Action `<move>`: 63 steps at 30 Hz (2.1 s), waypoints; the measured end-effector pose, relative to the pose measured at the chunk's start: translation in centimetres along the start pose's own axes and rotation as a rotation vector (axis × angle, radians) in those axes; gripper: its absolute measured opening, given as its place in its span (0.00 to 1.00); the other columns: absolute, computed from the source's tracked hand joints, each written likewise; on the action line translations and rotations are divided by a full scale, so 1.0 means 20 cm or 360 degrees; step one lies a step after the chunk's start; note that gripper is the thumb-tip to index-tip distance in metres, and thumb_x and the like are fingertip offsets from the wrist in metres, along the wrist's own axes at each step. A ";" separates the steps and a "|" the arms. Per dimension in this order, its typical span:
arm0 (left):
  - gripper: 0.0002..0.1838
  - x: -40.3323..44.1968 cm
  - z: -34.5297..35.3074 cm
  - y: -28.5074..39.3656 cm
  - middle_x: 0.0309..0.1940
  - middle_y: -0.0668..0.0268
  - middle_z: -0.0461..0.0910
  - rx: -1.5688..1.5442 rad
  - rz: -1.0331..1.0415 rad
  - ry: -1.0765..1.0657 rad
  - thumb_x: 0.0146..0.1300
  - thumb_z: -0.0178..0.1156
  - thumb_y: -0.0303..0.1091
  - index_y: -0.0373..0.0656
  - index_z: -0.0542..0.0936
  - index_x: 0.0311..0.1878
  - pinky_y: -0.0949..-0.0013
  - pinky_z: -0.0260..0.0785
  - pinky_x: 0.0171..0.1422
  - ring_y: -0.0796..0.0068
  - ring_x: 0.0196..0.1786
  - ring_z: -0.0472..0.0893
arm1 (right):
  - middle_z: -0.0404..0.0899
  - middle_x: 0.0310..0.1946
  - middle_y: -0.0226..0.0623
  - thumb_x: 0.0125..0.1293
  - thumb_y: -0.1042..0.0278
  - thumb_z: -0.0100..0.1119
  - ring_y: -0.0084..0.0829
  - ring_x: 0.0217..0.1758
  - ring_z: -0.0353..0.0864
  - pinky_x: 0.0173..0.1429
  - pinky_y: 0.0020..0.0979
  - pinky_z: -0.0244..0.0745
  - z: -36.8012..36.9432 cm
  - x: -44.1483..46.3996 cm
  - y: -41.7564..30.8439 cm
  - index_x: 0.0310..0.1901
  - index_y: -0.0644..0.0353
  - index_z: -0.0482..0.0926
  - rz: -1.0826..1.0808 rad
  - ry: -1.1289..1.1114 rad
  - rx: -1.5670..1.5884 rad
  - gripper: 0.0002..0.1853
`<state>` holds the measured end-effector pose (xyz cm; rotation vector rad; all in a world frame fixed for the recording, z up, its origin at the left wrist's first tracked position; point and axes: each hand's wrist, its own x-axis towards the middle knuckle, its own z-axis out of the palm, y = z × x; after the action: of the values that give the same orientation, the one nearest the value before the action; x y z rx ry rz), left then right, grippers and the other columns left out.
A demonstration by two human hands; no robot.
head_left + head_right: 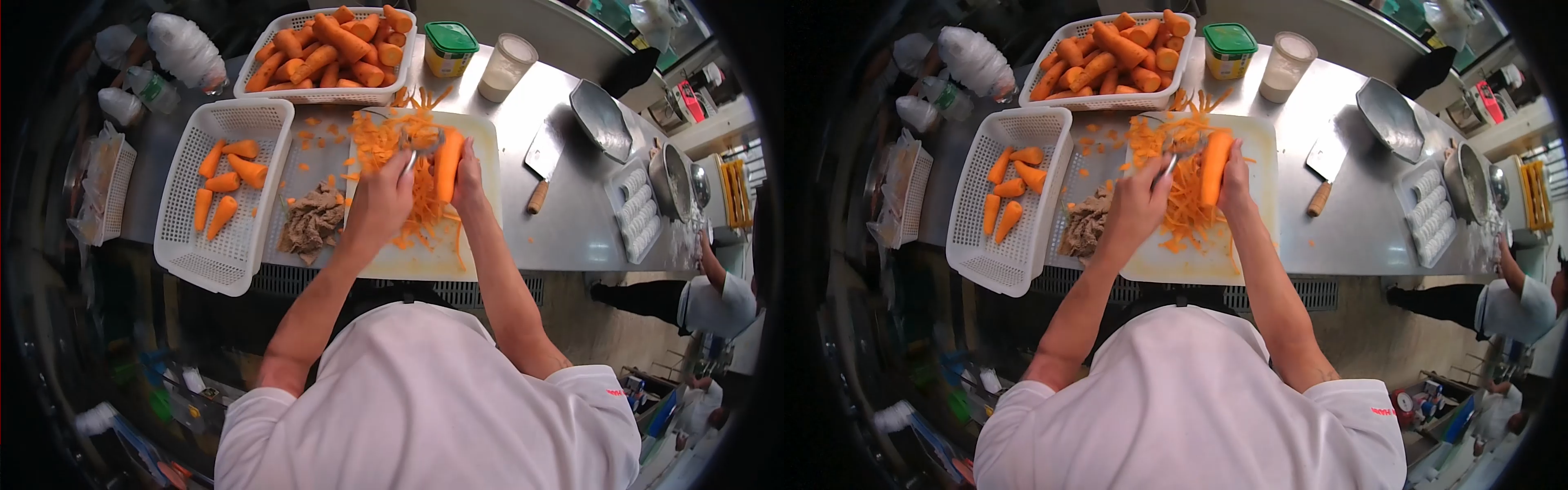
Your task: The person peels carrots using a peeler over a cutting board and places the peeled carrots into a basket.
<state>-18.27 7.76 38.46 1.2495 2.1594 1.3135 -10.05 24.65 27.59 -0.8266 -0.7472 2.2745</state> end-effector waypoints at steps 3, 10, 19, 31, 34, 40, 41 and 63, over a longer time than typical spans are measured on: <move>0.17 0.06 0.13 -0.06 0.32 0.43 0.80 0.0085 0.0011 0.0024 0.69 0.55 0.31 0.37 0.77 0.59 0.56 0.73 0.38 0.43 0.37 0.83 | 0.80 0.40 0.41 0.79 0.38 0.33 0.34 0.38 0.81 0.40 0.36 0.81 0.07 -0.02 0.01 0.56 0.62 0.72 0.0061 -0.0042 0.0032 0.32; 0.15 -0.33 0.01 0.07 0.31 0.39 0.79 0.0032 -0.0121 -0.0358 0.69 0.55 0.29 0.37 0.79 0.56 0.57 0.74 0.38 0.40 0.37 0.82 | 0.80 0.39 0.41 0.79 0.38 0.30 0.36 0.39 0.82 0.42 0.38 0.82 -0.14 0.11 -0.02 0.58 0.59 0.71 -0.0108 0.0097 0.0052 0.31; 0.15 -0.16 0.15 0.00 0.32 0.41 0.80 0.0127 0.0025 -0.0094 0.69 0.54 0.29 0.35 0.78 0.56 0.52 0.73 0.39 0.42 0.37 0.83 | 0.79 0.37 0.39 0.77 0.36 0.35 0.34 0.35 0.80 0.37 0.36 0.80 0.17 -0.07 -0.09 0.55 0.60 0.72 0.0033 0.0148 0.0304 0.32; 0.16 0.02 0.16 -0.06 0.33 0.42 0.80 0.0086 0.0039 -0.0026 0.69 0.56 0.30 0.35 0.77 0.58 0.55 0.73 0.39 0.42 0.37 0.82 | 0.80 0.37 0.41 0.79 0.37 0.28 0.36 0.36 0.81 0.39 0.36 0.81 0.04 0.01 0.02 0.54 0.63 0.72 0.0061 0.0117 0.0041 0.34; 0.17 -0.27 0.13 0.00 0.31 0.42 0.80 0.0093 0.0020 -0.0110 0.68 0.57 0.29 0.36 0.78 0.58 0.57 0.74 0.39 0.46 0.34 0.84 | 0.79 0.39 0.43 0.79 0.37 0.26 0.36 0.36 0.81 0.39 0.36 0.81 -0.08 0.09 -0.03 0.55 0.65 0.71 0.0046 0.0109 0.0231 0.35; 0.16 -0.06 0.01 0.00 0.33 0.44 0.82 -0.0041 -0.0022 -0.0021 0.69 0.56 0.29 0.34 0.79 0.57 0.60 0.74 0.40 0.52 0.35 0.85 | 0.79 0.38 0.41 0.79 0.37 0.29 0.34 0.34 0.80 0.38 0.35 0.80 -0.06 0.07 -0.06 0.55 0.63 0.71 0.0029 -0.0085 0.0107 0.34; 0.16 0.03 0.04 -0.04 0.33 0.44 0.82 -0.0051 0.0067 0.0076 0.69 0.56 0.29 0.34 0.79 0.57 0.58 0.74 0.40 0.48 0.36 0.85 | 0.79 0.38 0.40 0.79 0.37 0.30 0.34 0.35 0.80 0.39 0.35 0.80 -0.03 0.04 -0.05 0.55 0.63 0.72 0.0080 -0.0077 -0.0014 0.32; 0.09 -0.09 -0.42 -0.17 0.30 0.55 0.85 -0.0294 -0.0221 -0.0207 0.64 0.63 0.26 0.37 0.81 0.47 0.68 0.74 0.33 0.71 0.28 0.83 | 0.75 0.40 0.40 0.75 0.54 0.51 0.27 0.33 0.75 0.31 0.27 0.77 -0.05 -0.27 -0.15 0.57 0.64 0.66 0.0276 -0.0256 0.0098 0.21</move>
<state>-24.47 1.04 39.68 1.0624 1.9490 1.3027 -4.93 23.32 30.87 -0.7102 -0.6957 2.5295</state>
